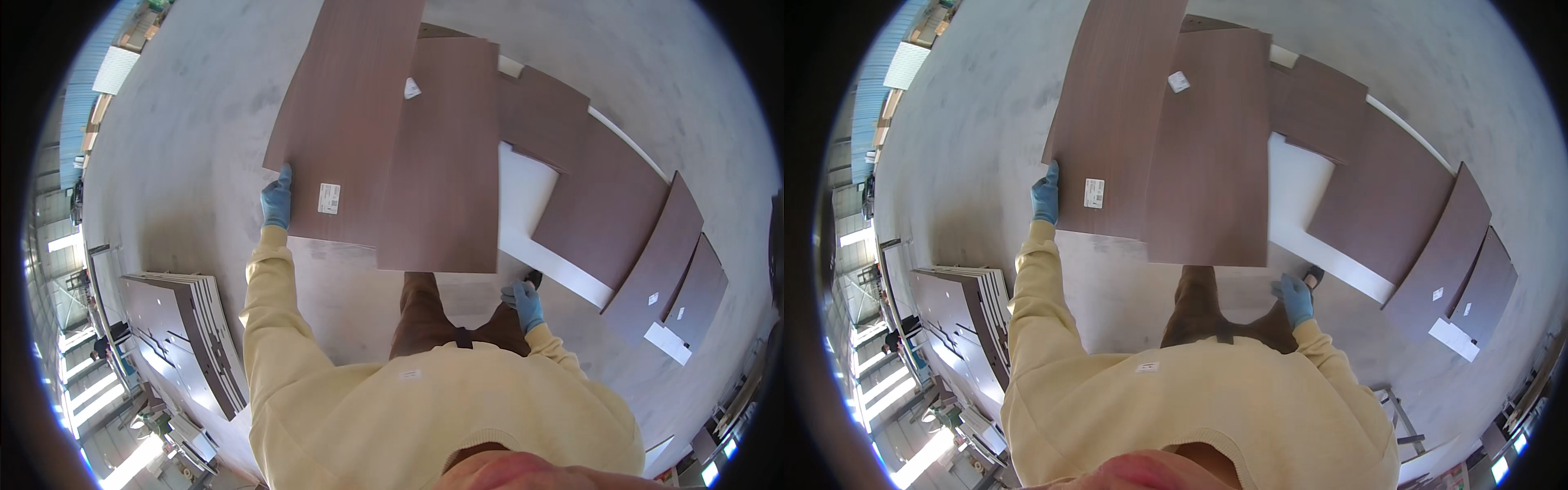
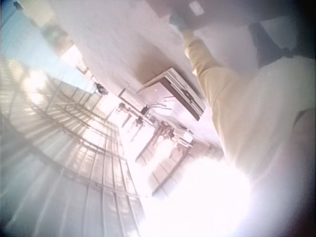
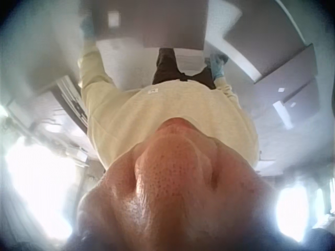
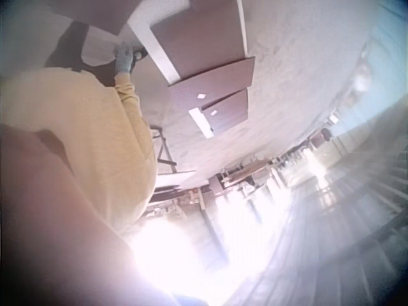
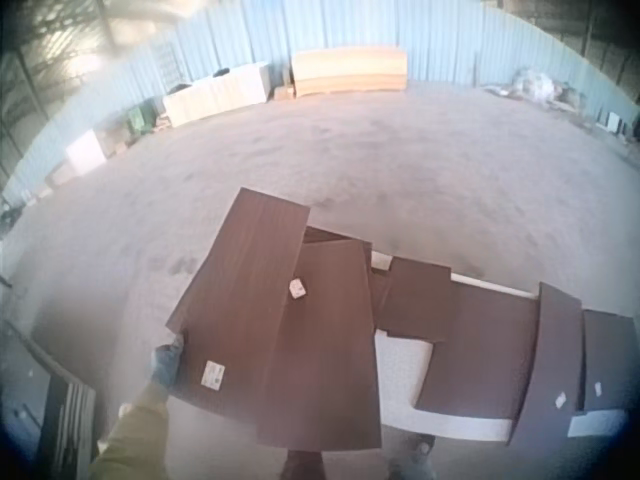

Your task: The person picks up brown rectangular panels from a stack, wipes each side with a cloth, and places them on a table. The person repeats this process for several panels, handling them one at a time.

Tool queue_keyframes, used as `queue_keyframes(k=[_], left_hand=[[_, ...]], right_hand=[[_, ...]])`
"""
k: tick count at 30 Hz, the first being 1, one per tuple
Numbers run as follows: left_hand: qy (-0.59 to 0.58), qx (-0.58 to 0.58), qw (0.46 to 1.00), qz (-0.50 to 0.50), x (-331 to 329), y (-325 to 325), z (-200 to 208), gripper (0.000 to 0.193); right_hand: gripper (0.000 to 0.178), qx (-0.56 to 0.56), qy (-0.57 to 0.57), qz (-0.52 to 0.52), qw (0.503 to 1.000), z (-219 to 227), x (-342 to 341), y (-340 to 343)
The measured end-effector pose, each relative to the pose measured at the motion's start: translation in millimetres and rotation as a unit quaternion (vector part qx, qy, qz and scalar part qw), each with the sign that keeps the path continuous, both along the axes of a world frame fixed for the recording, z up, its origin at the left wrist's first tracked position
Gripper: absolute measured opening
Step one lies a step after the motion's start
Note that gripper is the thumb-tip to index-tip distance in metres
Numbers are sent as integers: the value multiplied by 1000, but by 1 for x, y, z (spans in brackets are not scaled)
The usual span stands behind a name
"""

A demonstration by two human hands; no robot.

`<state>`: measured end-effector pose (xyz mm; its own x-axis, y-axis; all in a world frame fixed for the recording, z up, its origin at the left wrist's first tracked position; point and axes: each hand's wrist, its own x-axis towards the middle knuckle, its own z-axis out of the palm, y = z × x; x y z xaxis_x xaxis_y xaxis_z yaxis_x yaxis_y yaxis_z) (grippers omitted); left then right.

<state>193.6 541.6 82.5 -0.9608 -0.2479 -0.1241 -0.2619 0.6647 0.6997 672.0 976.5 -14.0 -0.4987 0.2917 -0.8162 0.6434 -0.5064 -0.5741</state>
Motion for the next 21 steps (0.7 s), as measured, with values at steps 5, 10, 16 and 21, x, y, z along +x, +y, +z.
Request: queue_keyframes(k=[5,10,16,21], left_hand=[[-94,-5,995,34,-107,-103,-33,69],[-112,-49,992,32,-190,-152,-83,70],[-154,68,986,9,-242,-173,-153,80],[-270,-133,954,7,-273,-192,-200,92]], right_hand=[[39,-52,-90,125,987,-32,-28,-127],[36,-80,-161,93,979,-34,-44,-179],[42,16,-225,148,963,-33,-57,-185],[43,26,-227,149,962,-21,-74,-191]])
